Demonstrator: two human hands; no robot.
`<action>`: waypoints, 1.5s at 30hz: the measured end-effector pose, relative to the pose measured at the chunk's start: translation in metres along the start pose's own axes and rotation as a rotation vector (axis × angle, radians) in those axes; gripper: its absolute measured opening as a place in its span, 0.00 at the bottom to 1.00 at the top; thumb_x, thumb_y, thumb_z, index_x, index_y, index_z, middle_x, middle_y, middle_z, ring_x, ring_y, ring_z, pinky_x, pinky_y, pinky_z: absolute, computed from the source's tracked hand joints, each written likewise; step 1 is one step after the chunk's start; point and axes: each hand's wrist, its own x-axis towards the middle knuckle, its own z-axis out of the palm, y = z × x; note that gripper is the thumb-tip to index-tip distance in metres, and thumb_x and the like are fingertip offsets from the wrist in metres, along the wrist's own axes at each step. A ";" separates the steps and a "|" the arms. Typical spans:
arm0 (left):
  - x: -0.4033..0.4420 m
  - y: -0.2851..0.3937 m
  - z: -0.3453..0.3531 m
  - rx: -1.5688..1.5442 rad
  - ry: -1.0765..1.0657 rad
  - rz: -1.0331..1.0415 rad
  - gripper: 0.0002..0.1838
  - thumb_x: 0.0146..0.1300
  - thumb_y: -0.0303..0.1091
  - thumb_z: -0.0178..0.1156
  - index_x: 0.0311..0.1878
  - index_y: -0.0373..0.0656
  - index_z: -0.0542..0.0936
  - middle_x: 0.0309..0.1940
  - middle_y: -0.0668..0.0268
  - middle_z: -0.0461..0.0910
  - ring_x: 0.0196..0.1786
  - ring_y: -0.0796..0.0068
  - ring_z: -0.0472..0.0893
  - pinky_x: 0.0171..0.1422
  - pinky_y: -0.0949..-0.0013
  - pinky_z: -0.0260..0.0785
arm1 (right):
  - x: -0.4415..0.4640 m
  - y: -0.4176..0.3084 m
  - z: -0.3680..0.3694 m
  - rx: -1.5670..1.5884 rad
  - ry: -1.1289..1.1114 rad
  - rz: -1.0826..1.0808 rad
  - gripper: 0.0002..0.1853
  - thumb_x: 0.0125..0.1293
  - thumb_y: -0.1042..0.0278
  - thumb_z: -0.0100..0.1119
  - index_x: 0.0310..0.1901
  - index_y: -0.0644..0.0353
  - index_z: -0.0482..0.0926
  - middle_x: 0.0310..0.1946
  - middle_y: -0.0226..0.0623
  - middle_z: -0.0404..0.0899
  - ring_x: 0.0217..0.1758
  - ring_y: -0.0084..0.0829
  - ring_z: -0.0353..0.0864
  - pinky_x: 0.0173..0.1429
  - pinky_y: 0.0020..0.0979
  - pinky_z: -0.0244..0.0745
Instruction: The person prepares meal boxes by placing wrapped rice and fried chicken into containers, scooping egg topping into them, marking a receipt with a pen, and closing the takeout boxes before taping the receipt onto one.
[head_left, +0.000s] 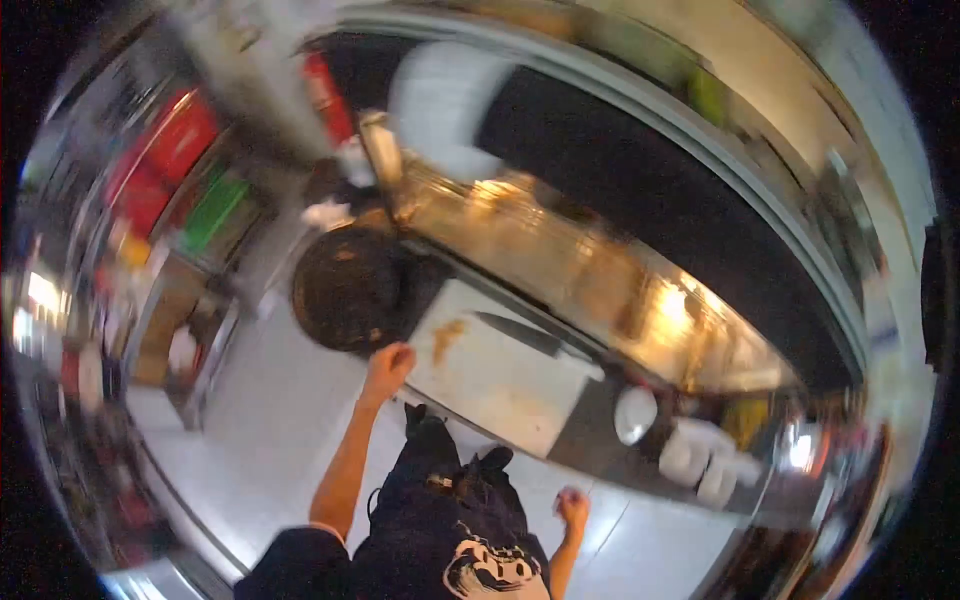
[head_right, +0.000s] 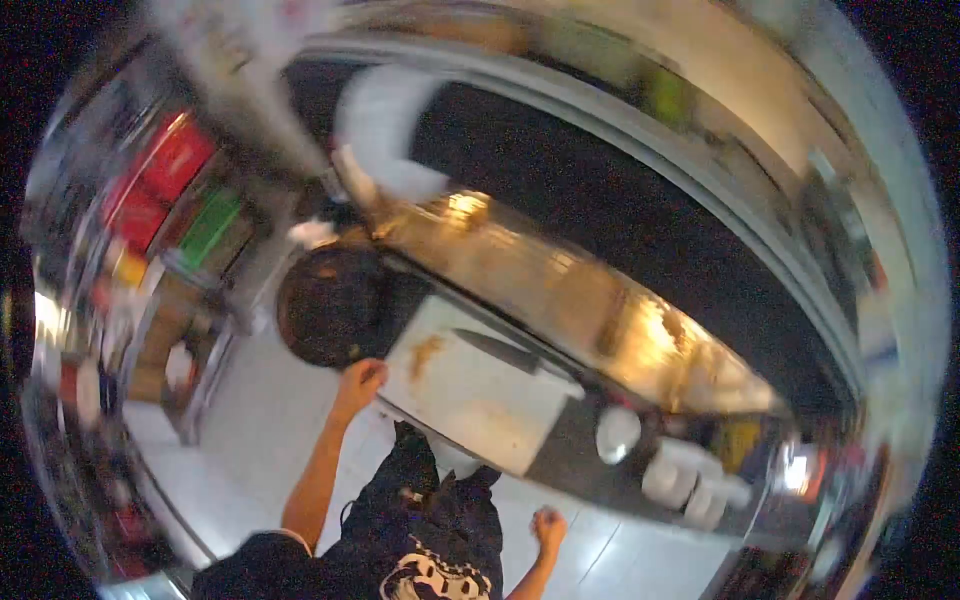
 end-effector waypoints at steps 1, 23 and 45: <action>0.031 -0.009 -0.025 0.109 0.076 0.131 0.08 0.67 0.31 0.63 0.44 0.36 0.84 0.31 0.64 0.86 0.34 0.80 0.83 0.39 0.70 0.74 | -0.002 0.019 0.012 -0.060 -0.071 0.032 0.08 0.66 0.70 0.62 0.42 0.66 0.83 0.24 0.38 0.83 0.23 0.29 0.83 0.26 0.30 0.79; 0.586 0.009 -0.024 0.478 0.126 0.734 0.09 0.58 0.36 0.62 0.35 0.42 0.87 0.47 0.47 0.84 0.62 0.45 0.76 0.65 0.39 0.63 | -0.112 -0.168 0.293 -0.282 -0.182 0.335 0.09 0.64 0.65 0.61 0.35 0.61 0.85 0.30 0.40 0.86 0.36 0.34 0.87 0.40 0.36 0.80; 0.188 0.079 -0.203 -0.318 -0.538 0.094 0.09 0.72 0.34 0.62 0.47 0.41 0.86 0.40 0.65 0.87 0.46 0.74 0.84 0.57 0.68 0.73 | -0.115 -0.485 0.296 -0.033 0.010 -0.625 0.28 0.57 0.65 0.76 0.58 0.62 0.78 0.50 0.43 0.84 0.55 0.37 0.84 0.59 0.37 0.77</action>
